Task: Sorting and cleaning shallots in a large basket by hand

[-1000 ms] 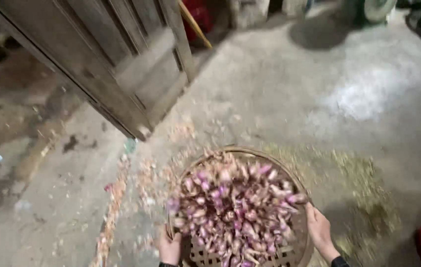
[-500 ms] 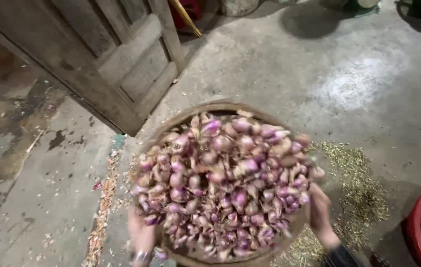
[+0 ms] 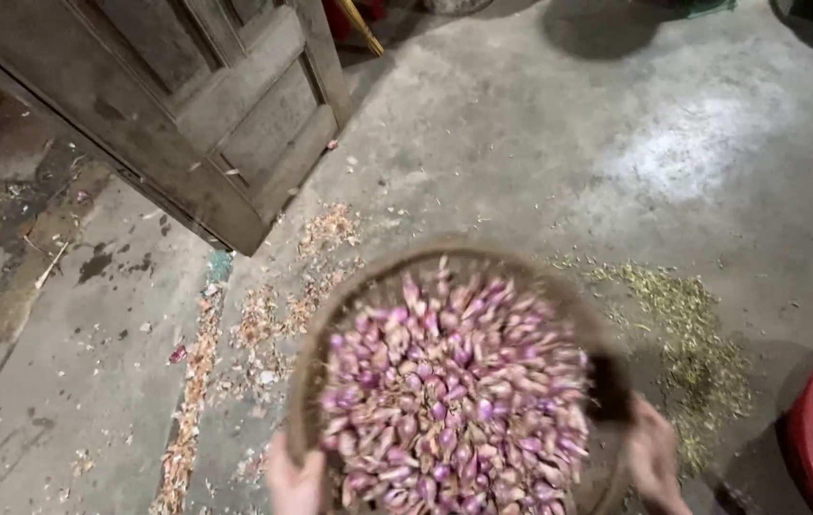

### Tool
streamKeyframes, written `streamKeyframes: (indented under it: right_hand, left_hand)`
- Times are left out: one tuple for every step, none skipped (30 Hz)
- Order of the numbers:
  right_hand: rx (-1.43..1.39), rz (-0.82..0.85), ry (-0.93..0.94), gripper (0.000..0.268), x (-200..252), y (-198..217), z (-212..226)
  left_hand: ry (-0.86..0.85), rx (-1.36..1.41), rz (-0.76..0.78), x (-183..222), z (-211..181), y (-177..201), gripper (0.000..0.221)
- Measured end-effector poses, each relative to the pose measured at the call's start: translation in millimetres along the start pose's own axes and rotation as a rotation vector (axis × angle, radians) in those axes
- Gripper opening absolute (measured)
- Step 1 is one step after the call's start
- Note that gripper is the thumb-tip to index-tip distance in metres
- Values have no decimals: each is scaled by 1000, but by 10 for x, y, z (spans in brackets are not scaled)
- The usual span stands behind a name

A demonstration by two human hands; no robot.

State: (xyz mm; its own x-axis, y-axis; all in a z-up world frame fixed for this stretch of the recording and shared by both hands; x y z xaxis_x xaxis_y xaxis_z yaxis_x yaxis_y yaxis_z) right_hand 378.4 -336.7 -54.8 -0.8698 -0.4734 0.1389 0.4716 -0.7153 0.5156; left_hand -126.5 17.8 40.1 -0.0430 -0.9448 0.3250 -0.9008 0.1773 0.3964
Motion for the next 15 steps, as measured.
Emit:
streamKeyframes:
  right_hand:
    - [-586,60,88,34,-46,35,-22]
    - [-1171,124,173,32,-72,112,-36]
    - [-1175,128,174,32,-260,20,268]
    - [-485,-52,628,35,-304,104,834]
    - [245,-244,1013,39,-288,-46,1410]
    - [236,-254,1025,39,-287,-195,1486]
    - [-295,-15,398,34,-582,-344,1162]
    - [-779,232,-264,35,-596,-758,799]
    - [-782,230,-255,35,-465,-697,874]
    - [-450,231,-182,44,-367,-622,952]
    - [-110,231,-142,56,-53,-514,892]
    - [-104,232,-169,56,25,-565,667]
    - [56,189,-206,51,-13,-538,482]
    - [215,144,-241,63,-36,-496,314]
    - [214,138,-239,63,2,-433,378]
  left_hand:
    - [-140,85,-32,96,-407,182,70]
    - [-281,169,-65,223,-813,380,58]
    - [-284,168,-70,120,-1000,351,58]
    - [-241,129,-16,29,-1163,288,58]
    - [-209,96,36,-84,-1362,220,58]
    - [-222,102,28,-411,-1016,34,58]
    - [-239,-40,18,-658,-616,-157,42]
    - [-254,-182,6,-874,-203,-334,28]
    - [-262,-177,5,-832,-6,-354,28]
    - [-90,-145,55,-840,324,-420,49]
    - [108,-134,117,-663,811,-424,76]
    - [126,-150,130,-587,1018,-380,76]
    - [-1,-22,133,-571,1064,-428,64]
    - [-126,108,133,-534,1103,-448,56]
    - [-130,111,137,-475,1031,-446,56]
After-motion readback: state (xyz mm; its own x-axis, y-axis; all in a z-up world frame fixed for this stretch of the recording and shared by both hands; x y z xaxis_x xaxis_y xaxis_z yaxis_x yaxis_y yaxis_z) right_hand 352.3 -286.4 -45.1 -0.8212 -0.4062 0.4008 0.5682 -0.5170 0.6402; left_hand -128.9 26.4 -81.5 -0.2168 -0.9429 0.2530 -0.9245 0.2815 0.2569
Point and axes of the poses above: each hand's wrist, its own x-axis away from the middle knuckle, its own y-axis out of the back of the hand, z = x × y, the point moved 7 cm from there along -x, towards the middle knuckle, and after that the axes turned 3 degrees about z, right-handed, at the moved point
